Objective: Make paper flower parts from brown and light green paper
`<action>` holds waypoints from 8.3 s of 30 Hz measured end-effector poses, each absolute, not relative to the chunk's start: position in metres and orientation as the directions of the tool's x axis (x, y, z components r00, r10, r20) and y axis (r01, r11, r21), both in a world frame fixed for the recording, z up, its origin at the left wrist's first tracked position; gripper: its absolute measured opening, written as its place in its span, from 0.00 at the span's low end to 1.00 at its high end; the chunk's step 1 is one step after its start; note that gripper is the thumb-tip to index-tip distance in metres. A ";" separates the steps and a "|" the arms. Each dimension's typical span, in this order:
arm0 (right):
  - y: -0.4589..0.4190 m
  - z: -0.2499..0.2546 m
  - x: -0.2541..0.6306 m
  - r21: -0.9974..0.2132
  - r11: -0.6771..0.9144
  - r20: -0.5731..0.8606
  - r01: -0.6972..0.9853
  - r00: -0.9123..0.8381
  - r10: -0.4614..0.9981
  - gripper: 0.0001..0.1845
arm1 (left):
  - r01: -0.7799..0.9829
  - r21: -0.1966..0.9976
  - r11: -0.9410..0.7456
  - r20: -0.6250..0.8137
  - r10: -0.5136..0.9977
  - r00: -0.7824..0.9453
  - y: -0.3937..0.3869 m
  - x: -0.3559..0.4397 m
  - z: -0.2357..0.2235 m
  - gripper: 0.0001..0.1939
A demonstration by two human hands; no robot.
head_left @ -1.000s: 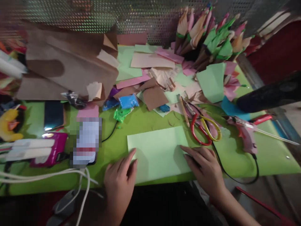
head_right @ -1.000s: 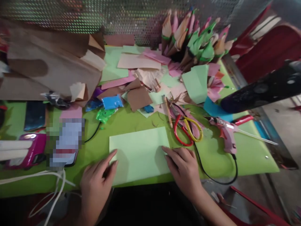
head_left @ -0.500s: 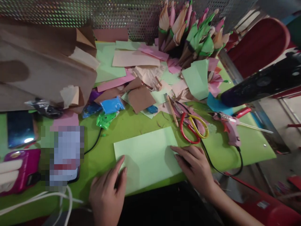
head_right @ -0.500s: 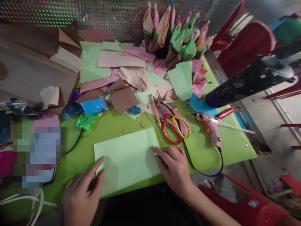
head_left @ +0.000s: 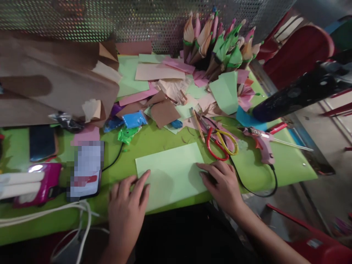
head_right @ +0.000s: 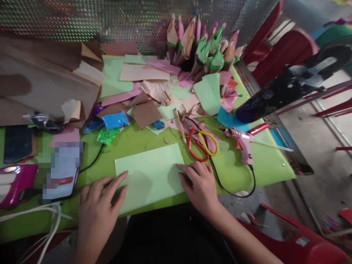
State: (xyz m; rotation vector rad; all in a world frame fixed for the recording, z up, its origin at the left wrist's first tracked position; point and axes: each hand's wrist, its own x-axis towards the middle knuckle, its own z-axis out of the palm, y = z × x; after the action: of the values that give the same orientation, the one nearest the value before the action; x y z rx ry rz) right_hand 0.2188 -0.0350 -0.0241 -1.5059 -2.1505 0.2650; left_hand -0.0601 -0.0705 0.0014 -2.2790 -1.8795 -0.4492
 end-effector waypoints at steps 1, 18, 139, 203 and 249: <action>-0.035 -0.025 0.219 -0.424 0.373 0.287 0.826 -0.268 0.920 0.13 | 0.966 0.077 -0.247 0.300 0.930 0.214 -0.069 -0.058 0.004 0.15; -0.034 -0.029 0.218 -0.357 0.383 0.327 0.852 -0.269 0.906 0.14 | 0.906 0.139 -0.401 0.143 0.913 0.382 -0.086 -0.024 -0.014 0.28; 0.008 0.020 0.202 -0.993 0.041 0.035 0.112 -0.056 0.998 0.21 | 0.289 0.953 -0.090 0.076 0.995 0.058 -0.017 -0.049 0.026 0.15; 0.055 -0.001 0.280 -0.613 0.073 0.021 0.786 -0.076 0.997 0.23 | 0.823 0.033 -0.567 0.180 0.813 0.554 -0.061 -0.053 -0.019 0.34; 0.125 0.020 0.224 -0.632 0.314 0.045 0.709 -0.370 0.928 0.14 | 0.770 0.290 -0.568 0.049 0.812 0.581 -0.076 -0.042 -0.004 0.31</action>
State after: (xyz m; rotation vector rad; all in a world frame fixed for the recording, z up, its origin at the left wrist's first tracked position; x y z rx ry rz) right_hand 0.2245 0.1253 0.0204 -1.4546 -2.1845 0.7410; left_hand -0.0416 -0.0756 -0.0038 -3.0008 -1.5286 -0.3025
